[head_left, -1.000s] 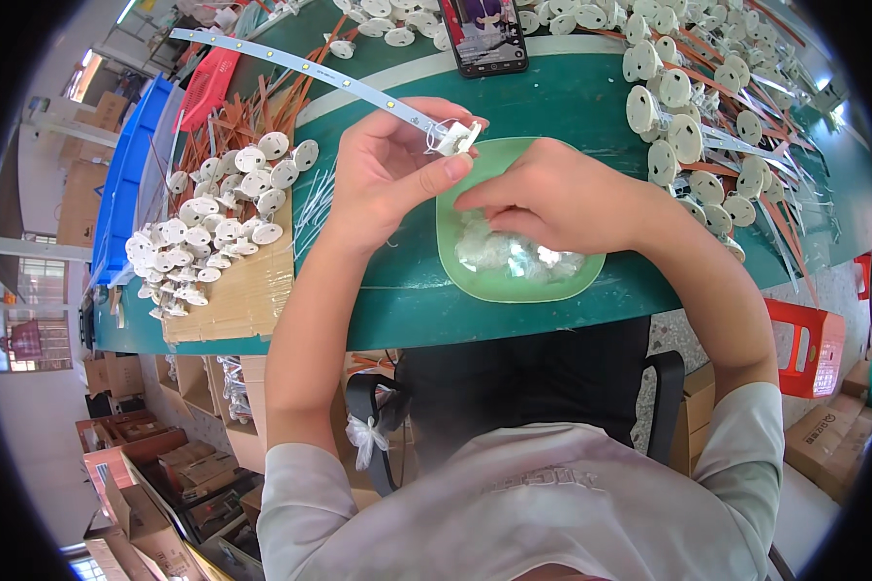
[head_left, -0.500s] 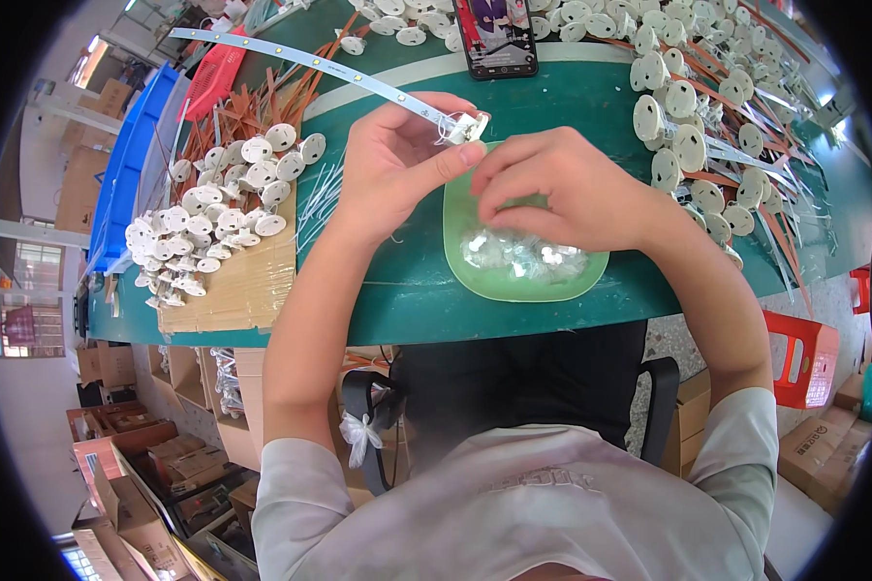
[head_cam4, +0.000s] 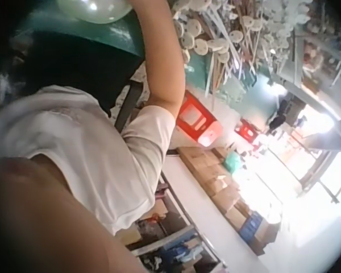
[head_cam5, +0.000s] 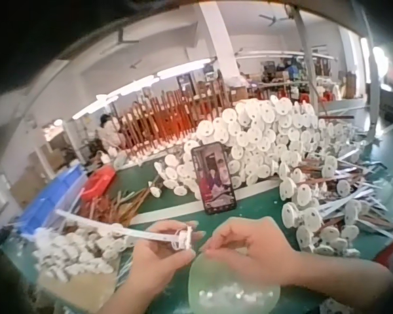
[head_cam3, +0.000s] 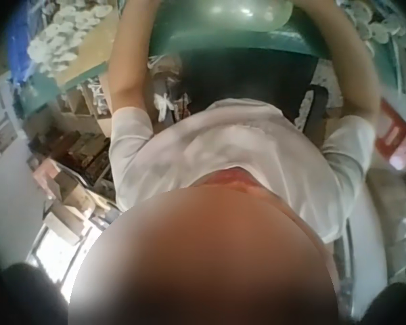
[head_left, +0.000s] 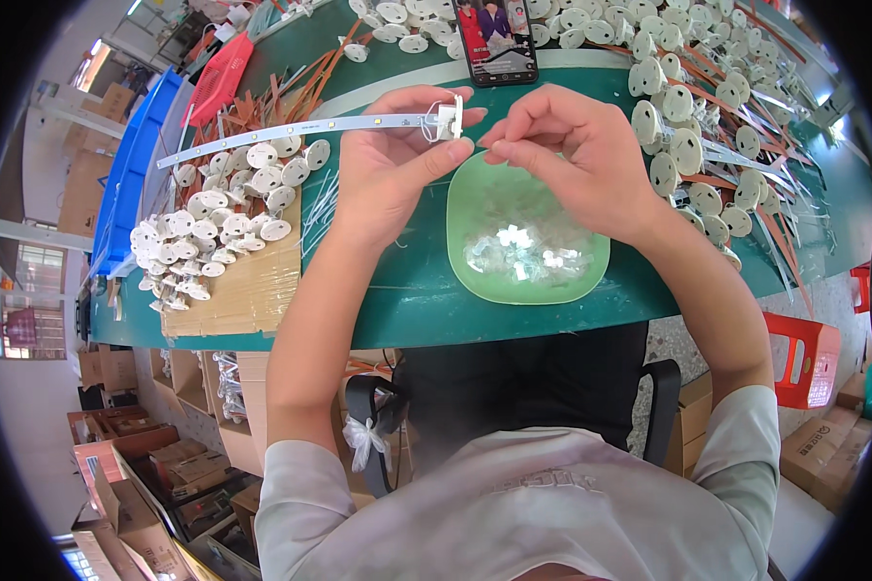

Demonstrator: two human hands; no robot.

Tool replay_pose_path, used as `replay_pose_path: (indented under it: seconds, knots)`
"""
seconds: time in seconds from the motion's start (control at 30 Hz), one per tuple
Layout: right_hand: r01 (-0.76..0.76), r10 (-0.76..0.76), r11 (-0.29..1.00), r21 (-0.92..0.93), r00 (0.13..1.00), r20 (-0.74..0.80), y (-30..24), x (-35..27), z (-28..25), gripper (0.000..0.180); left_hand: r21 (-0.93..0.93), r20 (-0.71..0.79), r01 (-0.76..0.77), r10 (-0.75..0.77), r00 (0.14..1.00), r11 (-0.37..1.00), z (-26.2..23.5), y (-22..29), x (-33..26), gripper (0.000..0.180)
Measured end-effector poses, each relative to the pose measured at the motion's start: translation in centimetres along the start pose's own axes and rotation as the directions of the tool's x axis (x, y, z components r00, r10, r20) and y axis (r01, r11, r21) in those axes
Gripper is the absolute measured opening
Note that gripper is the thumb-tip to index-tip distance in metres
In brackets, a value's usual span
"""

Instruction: Attaching small white plastic components to an LED light strip at a manual assembly station.

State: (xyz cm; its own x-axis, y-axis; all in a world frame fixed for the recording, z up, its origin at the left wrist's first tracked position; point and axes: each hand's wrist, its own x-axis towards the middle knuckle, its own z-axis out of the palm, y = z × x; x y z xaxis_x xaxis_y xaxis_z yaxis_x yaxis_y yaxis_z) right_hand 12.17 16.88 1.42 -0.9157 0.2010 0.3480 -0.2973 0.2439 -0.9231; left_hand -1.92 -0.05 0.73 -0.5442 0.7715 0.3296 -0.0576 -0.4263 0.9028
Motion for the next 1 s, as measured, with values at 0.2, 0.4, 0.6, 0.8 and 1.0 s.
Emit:
replay_pose_path:
  seconds: [0.2,0.4,0.6,0.8,1.0]
  knots:
    - [0.038,-0.038,0.999,0.026,0.999,-0.002,-0.3,-0.2,0.6,0.031,0.046,0.09,-0.035,0.031,0.995,0.998,-0.2,0.0,-0.1,0.047]
    - [0.026,-0.026,1.0,-0.001,1.0,-0.019,-0.1,-0.2,0.7,0.018,-0.011,0.095,-0.04,0.041,0.995,0.999,0.0,0.2,-0.2,0.047]
    - [0.073,-0.071,0.996,0.048,0.996,-0.047,0.2,-0.4,0.5,0.015,0.001,0.11,-0.042,0.042,0.993,0.999,0.2,0.0,-0.4,0.049]
    - [0.164,-0.169,0.982,-0.09,0.984,-0.057,-0.6,-0.7,0.8,0.013,-0.031,0.155,-0.085,0.088,0.984,0.996,0.2,-0.3,-0.4,0.05]
    - [0.128,-0.147,0.984,-0.126,0.976,-0.158,-0.4,-0.8,1.2,0.013,-0.041,0.054,-0.041,0.044,0.998,0.998,0.5,-0.6,-0.7,0.053]
